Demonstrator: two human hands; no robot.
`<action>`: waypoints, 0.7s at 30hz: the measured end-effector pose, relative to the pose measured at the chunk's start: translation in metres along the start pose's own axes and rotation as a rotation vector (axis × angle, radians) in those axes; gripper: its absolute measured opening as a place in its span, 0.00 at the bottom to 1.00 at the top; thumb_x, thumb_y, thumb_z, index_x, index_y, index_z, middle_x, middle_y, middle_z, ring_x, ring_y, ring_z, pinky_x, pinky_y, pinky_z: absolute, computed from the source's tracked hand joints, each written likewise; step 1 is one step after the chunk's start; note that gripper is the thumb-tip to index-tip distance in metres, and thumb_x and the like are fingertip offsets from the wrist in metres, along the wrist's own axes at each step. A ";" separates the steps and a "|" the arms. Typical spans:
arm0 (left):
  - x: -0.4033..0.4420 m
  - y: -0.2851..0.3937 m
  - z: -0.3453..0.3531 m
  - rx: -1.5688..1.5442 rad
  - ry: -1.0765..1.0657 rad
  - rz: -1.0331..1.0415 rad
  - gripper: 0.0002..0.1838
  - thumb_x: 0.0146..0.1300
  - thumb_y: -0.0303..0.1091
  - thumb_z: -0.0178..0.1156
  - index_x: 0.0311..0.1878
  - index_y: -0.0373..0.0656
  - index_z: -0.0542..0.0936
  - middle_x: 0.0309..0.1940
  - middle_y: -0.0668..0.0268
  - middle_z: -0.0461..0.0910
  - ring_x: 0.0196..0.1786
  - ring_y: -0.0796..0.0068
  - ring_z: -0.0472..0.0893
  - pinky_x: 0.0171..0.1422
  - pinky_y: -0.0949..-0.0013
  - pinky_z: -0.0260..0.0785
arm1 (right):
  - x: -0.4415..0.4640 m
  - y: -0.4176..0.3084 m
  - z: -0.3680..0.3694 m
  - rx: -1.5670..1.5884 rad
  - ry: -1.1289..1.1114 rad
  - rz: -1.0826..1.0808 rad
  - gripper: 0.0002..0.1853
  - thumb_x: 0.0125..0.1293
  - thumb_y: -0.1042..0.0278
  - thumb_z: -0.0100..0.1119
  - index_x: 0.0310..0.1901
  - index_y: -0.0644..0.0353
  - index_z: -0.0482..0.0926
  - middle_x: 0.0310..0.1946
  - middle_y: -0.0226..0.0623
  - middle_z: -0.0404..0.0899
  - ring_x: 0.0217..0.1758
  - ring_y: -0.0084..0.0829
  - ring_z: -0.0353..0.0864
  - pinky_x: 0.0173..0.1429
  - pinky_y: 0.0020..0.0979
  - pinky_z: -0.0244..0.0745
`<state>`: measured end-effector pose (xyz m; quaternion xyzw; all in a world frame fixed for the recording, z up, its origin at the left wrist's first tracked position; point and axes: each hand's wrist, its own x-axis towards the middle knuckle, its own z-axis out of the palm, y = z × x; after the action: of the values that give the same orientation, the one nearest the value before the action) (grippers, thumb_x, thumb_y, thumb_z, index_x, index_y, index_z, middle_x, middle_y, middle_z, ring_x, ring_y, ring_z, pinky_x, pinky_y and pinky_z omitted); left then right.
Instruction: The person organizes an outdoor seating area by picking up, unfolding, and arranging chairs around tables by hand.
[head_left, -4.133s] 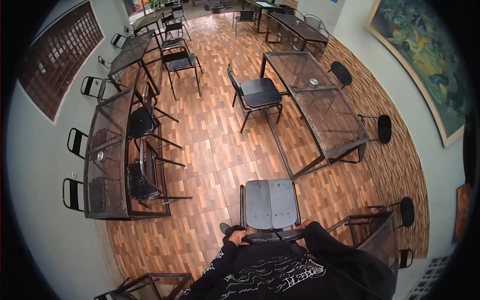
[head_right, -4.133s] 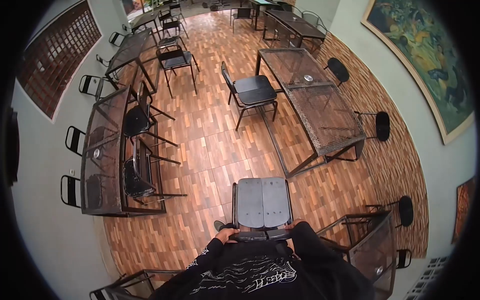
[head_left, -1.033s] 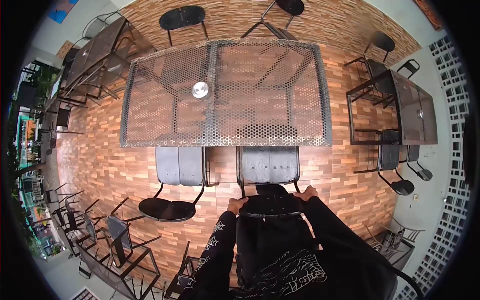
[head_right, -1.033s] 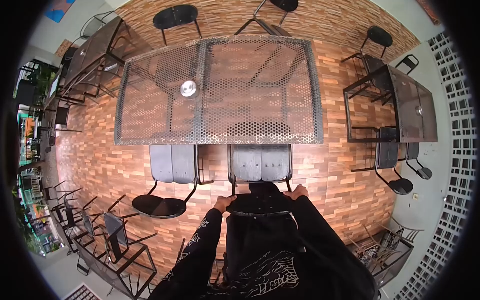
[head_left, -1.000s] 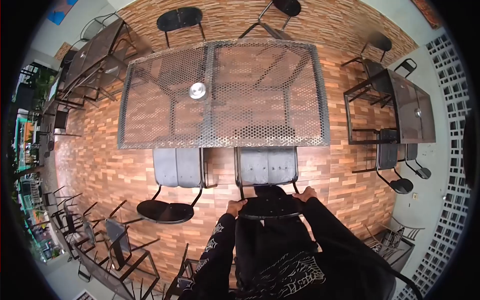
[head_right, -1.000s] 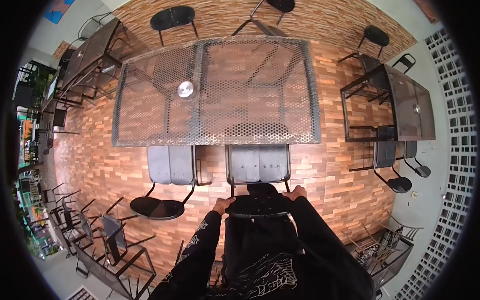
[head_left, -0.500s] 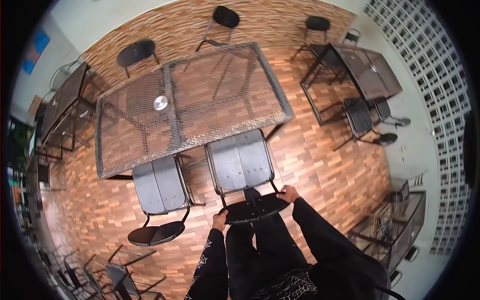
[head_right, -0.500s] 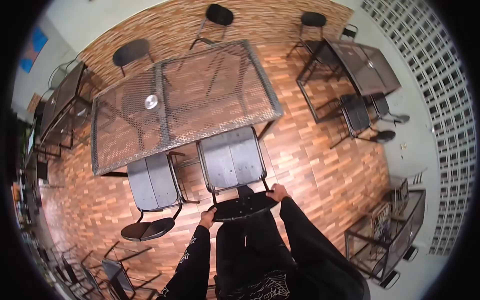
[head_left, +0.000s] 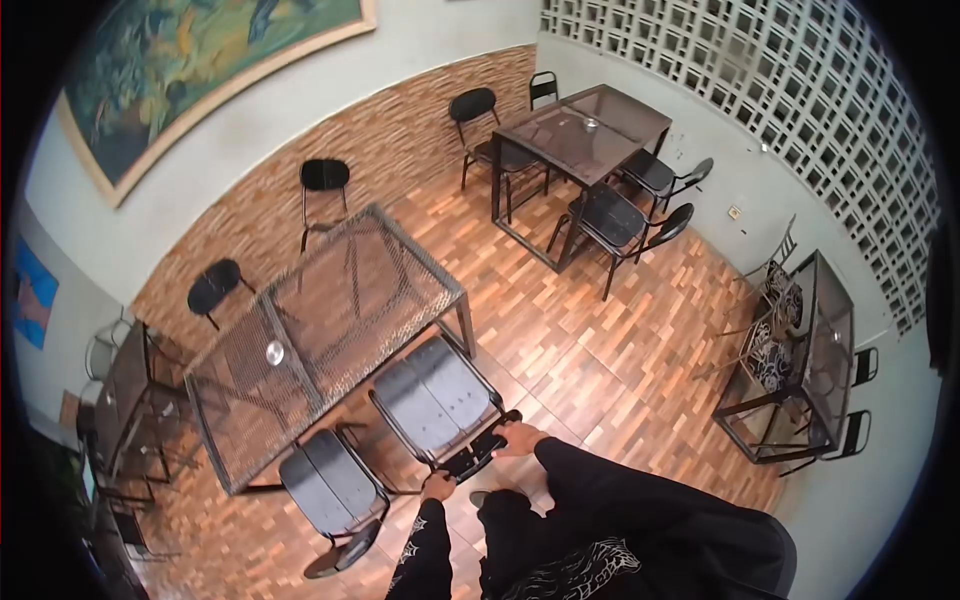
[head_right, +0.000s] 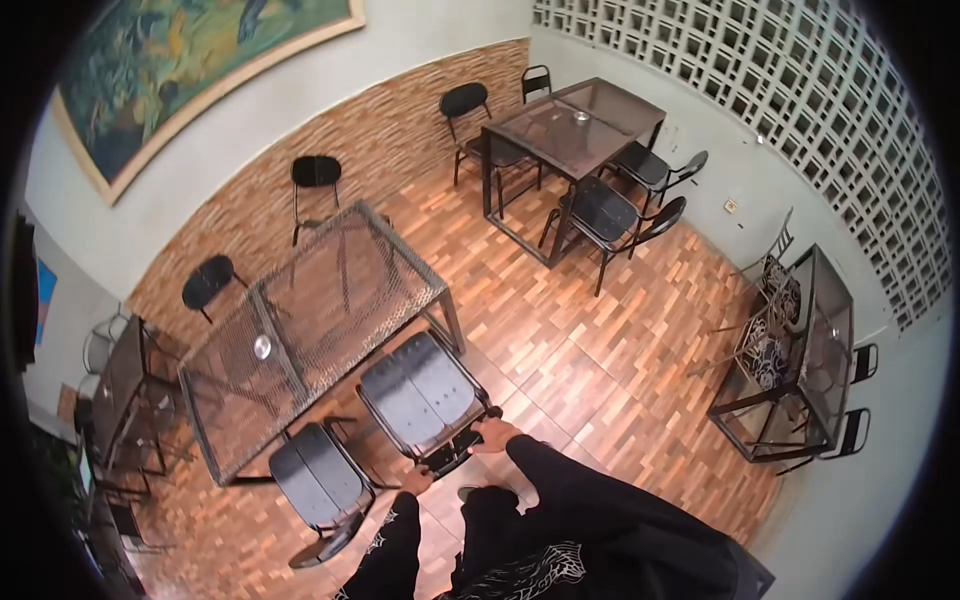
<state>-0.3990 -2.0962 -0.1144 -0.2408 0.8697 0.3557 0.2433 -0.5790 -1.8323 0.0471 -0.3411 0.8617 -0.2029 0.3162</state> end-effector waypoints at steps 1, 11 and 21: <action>-0.014 0.029 -0.011 0.099 -0.045 -0.050 0.30 0.55 0.54 0.62 0.58 0.48 0.79 0.57 0.49 0.78 0.62 0.48 0.75 0.68 0.53 0.66 | -0.004 0.002 0.004 -0.013 -0.024 -0.023 0.37 0.55 0.39 0.65 0.59 0.61 0.73 0.52 0.60 0.77 0.58 0.56 0.75 0.62 0.47 0.72; -0.085 0.241 0.073 0.269 0.324 -0.101 0.48 0.50 0.40 0.68 0.72 0.34 0.56 0.74 0.41 0.49 0.76 0.36 0.50 0.75 0.42 0.51 | -0.110 0.179 0.059 0.474 0.163 0.092 0.30 0.59 0.55 0.68 0.57 0.68 0.74 0.48 0.54 0.81 0.52 0.44 0.83 0.55 0.37 0.78; -0.001 0.428 0.068 -0.174 0.369 0.363 0.33 0.56 0.29 0.59 0.67 0.42 0.62 0.62 0.42 0.68 0.60 0.39 0.71 0.62 0.49 0.68 | -0.114 0.303 -0.159 0.101 0.073 0.152 0.29 0.59 0.50 0.66 0.56 0.62 0.77 0.51 0.59 0.79 0.57 0.52 0.78 0.61 0.43 0.73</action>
<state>-0.6346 -1.7762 0.0582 -0.1617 0.8945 0.4168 -0.0085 -0.7624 -1.5215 0.0363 -0.2508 0.8846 -0.2339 0.3160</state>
